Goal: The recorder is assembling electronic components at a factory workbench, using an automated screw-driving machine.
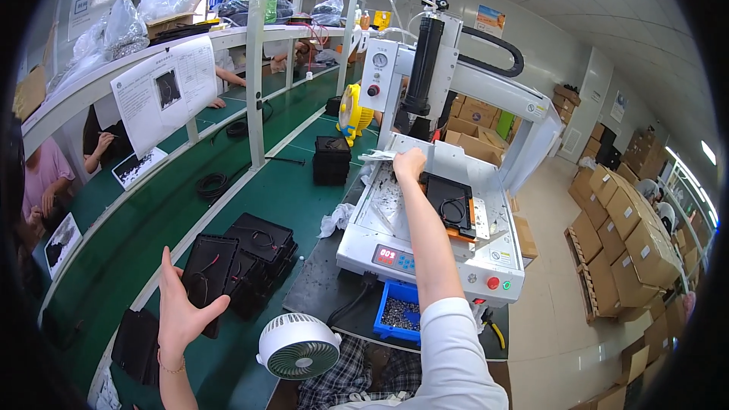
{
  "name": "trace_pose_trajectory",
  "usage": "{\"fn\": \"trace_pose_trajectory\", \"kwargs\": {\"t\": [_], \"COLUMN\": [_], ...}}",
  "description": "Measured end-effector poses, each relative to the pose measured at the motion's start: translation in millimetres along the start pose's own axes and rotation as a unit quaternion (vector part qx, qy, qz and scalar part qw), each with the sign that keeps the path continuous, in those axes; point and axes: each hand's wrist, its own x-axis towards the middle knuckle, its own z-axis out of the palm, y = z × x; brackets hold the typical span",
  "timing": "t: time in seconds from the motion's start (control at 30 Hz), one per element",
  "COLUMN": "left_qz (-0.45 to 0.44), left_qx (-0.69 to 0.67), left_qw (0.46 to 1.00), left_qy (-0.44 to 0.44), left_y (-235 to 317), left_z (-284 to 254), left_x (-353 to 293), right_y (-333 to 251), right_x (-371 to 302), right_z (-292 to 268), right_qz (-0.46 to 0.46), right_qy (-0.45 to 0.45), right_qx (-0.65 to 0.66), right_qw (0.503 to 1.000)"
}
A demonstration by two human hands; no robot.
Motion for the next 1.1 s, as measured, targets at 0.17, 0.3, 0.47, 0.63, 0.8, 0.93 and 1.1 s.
{"fn": "trace_pose_trajectory", "kwargs": {"t": [0.17, 0.3, 0.47, 0.63, 0.8, 0.93, 1.1], "left_qz": [0.004, -0.009, -0.036, -0.050, -0.056, -0.064, -0.056], "left_qx": [-0.001, -0.001, 0.011, 0.025, 0.016, 0.019, 0.030], "left_qw": [1.000, 1.000, 0.999, 0.998, 0.998, 0.998, 0.998], "left_qy": [0.006, 0.012, 0.014, 0.006, 0.005, -0.012, -0.022], "left_y": [-1.6, -3.1, -2.4, -0.1, 1.7, 2.1, 2.9], "left_z": [1.5, 0.7, -1.6, -0.1, 3.9, 6.0, 7.0], "left_x": [-0.2, -4.0, -7.6, -8.5, -12.9, -15.8, -18.4], "right_y": [-6.3, 6.3, 13.6, 12.8, 10.7, 9.6, 8.6], "right_x": [31.6, 50.0, 62.0, 76.1, 80.7, 77.5, 73.9], "right_z": [55.7, 79.6, 83.4, 85.2, 83.0, 72.5, 54.3], "right_qz": [0.399, 0.385, 0.322, 0.358, 0.323, 0.347, 0.354], "right_qy": [0.027, 0.056, 0.039, -0.011, 0.014, 0.040, 0.033], "right_qx": [0.625, 0.715, 0.756, 0.786, 0.799, 0.811, 0.799], "right_qw": [0.671, 0.581, 0.569, 0.505, 0.506, 0.470, 0.484]}}
